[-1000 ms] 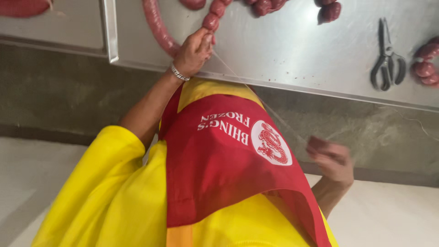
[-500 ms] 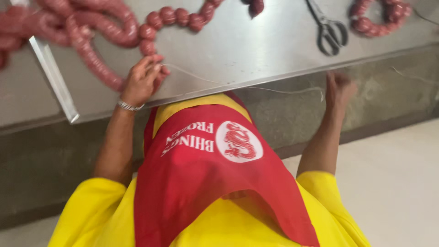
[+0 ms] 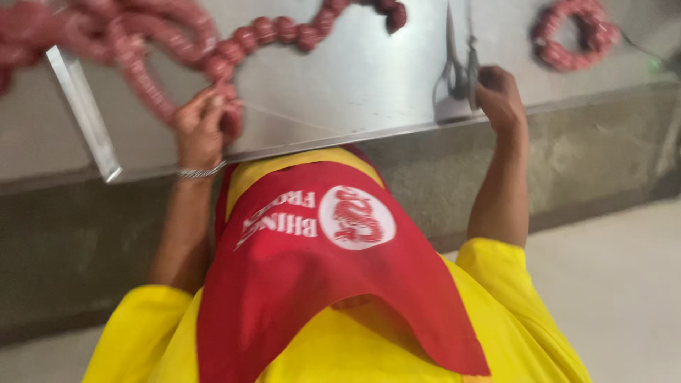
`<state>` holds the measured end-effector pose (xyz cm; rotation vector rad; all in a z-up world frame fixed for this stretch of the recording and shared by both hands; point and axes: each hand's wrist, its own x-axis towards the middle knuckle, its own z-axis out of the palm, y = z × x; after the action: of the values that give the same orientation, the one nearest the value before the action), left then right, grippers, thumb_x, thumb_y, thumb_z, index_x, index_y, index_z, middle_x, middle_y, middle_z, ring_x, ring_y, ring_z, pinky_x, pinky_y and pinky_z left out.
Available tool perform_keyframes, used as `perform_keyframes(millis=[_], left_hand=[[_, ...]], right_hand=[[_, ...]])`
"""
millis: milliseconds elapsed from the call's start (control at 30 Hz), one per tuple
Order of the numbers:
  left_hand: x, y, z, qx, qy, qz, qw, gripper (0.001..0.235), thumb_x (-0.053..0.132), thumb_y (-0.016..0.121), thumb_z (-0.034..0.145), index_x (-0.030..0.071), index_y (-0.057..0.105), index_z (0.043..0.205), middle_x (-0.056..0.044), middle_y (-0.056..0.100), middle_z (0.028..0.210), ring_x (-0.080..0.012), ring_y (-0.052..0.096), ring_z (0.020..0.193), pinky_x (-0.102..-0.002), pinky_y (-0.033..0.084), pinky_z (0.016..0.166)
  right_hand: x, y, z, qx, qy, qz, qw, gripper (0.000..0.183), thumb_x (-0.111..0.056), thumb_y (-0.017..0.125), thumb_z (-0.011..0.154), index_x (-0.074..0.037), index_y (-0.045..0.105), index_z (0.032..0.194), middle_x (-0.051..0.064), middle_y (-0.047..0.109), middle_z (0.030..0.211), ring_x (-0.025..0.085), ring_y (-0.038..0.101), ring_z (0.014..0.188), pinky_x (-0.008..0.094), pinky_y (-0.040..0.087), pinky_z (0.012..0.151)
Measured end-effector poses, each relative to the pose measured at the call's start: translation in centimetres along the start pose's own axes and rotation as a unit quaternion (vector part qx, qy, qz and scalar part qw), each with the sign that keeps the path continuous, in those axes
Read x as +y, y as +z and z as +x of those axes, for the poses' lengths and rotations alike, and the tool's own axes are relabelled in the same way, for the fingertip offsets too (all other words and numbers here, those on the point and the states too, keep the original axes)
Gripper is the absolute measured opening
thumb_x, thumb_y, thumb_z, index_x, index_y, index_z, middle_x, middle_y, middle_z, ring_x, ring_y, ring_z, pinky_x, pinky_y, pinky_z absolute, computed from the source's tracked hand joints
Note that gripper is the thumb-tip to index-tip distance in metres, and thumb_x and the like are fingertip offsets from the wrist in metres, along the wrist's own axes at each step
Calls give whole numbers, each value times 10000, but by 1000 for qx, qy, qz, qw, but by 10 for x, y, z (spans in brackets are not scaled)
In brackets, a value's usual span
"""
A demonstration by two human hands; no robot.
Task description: The person links sausages by twisting a long casing into smaller segments, tying them with a thin string, and cutting the string with shears.
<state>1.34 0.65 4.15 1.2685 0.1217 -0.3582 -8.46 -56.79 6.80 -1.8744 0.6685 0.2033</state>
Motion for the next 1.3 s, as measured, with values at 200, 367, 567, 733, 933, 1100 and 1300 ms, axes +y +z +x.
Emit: perform_keyframes(millis=[200, 367, 567, 733, 933, 1100, 1300], left_hand=[[25, 16, -6, -20, 79, 60, 995, 236, 105, 560, 1070, -70, 713, 1112, -44, 705, 1043, -73, 646, 839, -216, 555, 753], [28, 16, -2, -65, 64, 53, 994, 236, 104, 552, 1071, -51, 707, 1161, -49, 669, 831, -66, 587, 726, -219, 520, 727], [19, 4, -6, -105, 139, 91, 981, 208, 67, 546, 1121, -65, 701, 1080, -68, 700, 914, -86, 643, 816, -246, 547, 845], [26, 3, -17, -118, 44, 76, 989, 217, 87, 519, 1071, -20, 707, 1096, -11, 653, 807, -29, 527, 645, -211, 450, 583], [32, -6, -16, -115, 23, 82, 990, 248, 81, 502, 1066, 5, 719, 1160, 4, 616, 768, -19, 512, 622, -195, 460, 582], [30, -8, -16, -117, 48, 41, 991, 192, 74, 488, 1074, -3, 658, 1118, -9, 656, 1009, -27, 576, 764, -199, 509, 680], [28, -11, -27, -130, 27, 114, 985, 214, 100, 487, 1102, -3, 667, 1047, -29, 713, 1018, -45, 601, 831, -220, 515, 787]], right_hand=[[-93, 122, -74, -266, -157, 64, 949, 583, -544, 746, 904, -32, 615, 1150, -6, 598, 941, 89, 541, 875, 246, 445, 760], [-143, 196, -75, -433, -127, 5, 892, 780, -748, 701, 832, -41, 616, 1152, -13, 589, 920, 98, 521, 825, 257, 434, 718], [-153, 233, -63, -480, -134, -116, 859, 746, -774, 598, 847, -53, 627, 1041, -9, 585, 813, 109, 517, 738, 272, 446, 647], [-147, 259, -56, -485, -164, -131, 849, 750, -775, 605, 870, -40, 619, 1018, 16, 585, 800, 136, 519, 736, 307, 450, 641], [-143, 283, -66, -370, -187, -263, 871, 737, -734, 706, 793, -2, 646, 843, 63, 530, 613, 174, 482, 612, 391, 397, 556], [-124, 253, -83, -261, -143, -180, 938, 435, -436, 836, 868, -17, 718, 863, 40, 588, 654, 136, 462, 602, 370, 371, 534], [-66, 133, -71, -17, -136, -389, 911, 341, -289, 884, 835, -53, 772, 1053, 115, 718, 776, 229, 664, 676, 413, 514, 605]])
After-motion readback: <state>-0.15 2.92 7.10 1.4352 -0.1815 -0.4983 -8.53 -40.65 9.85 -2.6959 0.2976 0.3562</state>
